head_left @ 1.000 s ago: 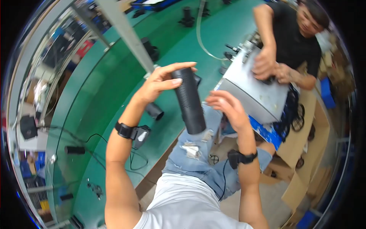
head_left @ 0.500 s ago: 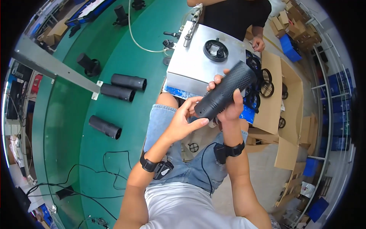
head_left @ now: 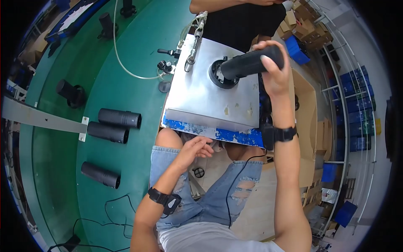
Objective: The person picks up a microphone body, inserts it into a shock mount, and presses the assembly into a testing machine. After removing the microphone and shock mount, the person places the microphone body on the workbench and repeats the process.
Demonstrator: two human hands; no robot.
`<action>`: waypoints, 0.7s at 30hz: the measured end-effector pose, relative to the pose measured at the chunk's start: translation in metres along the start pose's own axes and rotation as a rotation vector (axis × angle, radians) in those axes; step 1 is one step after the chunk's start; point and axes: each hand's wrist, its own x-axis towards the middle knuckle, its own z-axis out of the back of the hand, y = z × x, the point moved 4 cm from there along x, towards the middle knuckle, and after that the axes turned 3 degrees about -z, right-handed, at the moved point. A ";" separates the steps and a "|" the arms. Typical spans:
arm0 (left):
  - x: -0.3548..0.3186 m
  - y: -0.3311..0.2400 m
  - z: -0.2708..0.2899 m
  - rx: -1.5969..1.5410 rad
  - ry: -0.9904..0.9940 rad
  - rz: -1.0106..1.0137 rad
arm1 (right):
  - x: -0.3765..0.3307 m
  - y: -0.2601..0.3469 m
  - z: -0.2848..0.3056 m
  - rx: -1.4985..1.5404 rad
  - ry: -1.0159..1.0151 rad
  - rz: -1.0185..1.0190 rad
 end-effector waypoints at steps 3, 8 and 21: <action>0.002 0.003 0.006 -0.062 -0.019 0.015 | 0.012 -0.038 -0.005 -0.144 0.053 -0.121; 0.007 0.001 0.000 -0.051 0.008 0.018 | 0.013 -0.077 -0.007 -0.197 -0.062 -0.166; -0.009 -0.058 0.003 0.046 -0.003 -0.223 | -0.005 -0.090 0.000 -0.161 -0.169 0.008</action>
